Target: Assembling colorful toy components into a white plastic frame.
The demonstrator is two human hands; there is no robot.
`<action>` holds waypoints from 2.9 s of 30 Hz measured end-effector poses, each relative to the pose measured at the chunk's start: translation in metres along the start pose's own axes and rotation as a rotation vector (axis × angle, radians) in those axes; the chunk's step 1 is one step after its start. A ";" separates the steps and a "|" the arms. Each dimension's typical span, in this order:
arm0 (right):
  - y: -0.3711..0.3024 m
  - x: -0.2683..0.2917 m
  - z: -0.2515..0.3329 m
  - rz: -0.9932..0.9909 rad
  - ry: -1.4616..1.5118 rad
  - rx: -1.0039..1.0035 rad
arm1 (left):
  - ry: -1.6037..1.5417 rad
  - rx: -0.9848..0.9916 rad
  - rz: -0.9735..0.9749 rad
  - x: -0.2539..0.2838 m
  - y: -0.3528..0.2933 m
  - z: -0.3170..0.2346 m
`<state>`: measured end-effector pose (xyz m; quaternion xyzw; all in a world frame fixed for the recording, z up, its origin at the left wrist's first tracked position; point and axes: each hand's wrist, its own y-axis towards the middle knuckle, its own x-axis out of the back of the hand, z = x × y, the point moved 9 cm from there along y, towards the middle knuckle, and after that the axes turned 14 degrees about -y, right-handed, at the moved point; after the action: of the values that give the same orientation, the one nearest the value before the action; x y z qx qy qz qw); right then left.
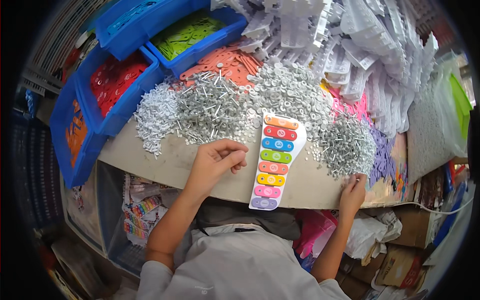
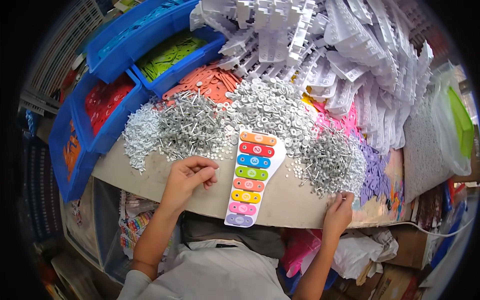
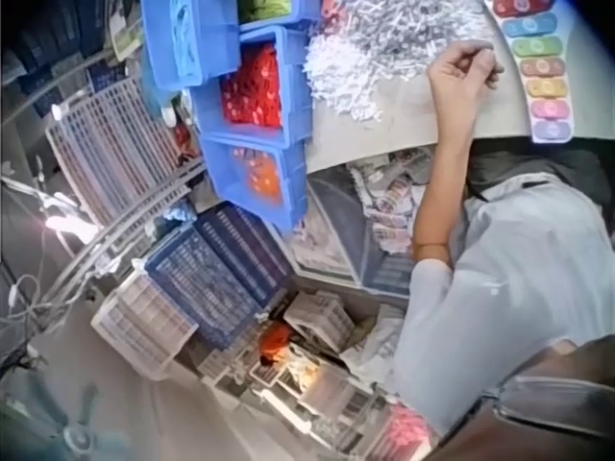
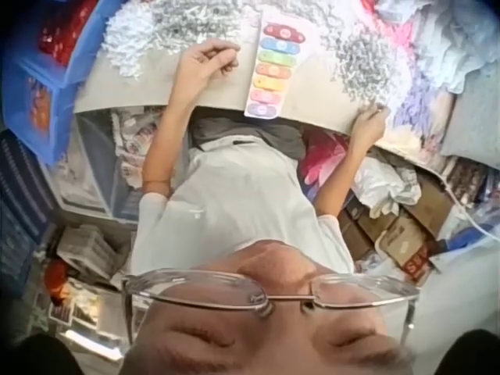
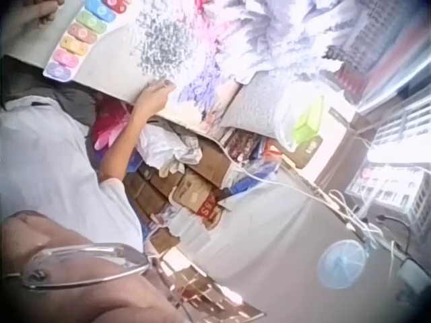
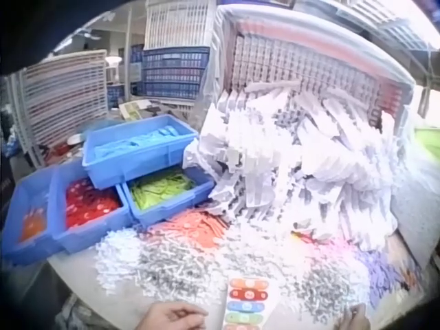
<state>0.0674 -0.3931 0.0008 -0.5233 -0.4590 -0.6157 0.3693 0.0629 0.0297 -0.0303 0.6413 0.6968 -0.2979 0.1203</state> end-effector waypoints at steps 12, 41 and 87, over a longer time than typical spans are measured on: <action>0.023 0.034 0.196 -0.218 0.651 0.511 | 0.118 0.007 0.142 -0.039 0.104 0.003; 0.077 -0.032 0.216 0.560 0.404 0.537 | 0.639 0.406 0.291 -0.041 0.130 0.033; 0.016 0.011 -0.001 -0.159 0.196 0.220 | 1.561 -0.708 -0.394 0.069 -0.021 -0.083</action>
<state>0.0795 -0.3989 0.0141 -0.3790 -0.5256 -0.6371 0.4174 0.0500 0.1336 0.0026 0.4550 0.7297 0.4437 -0.2524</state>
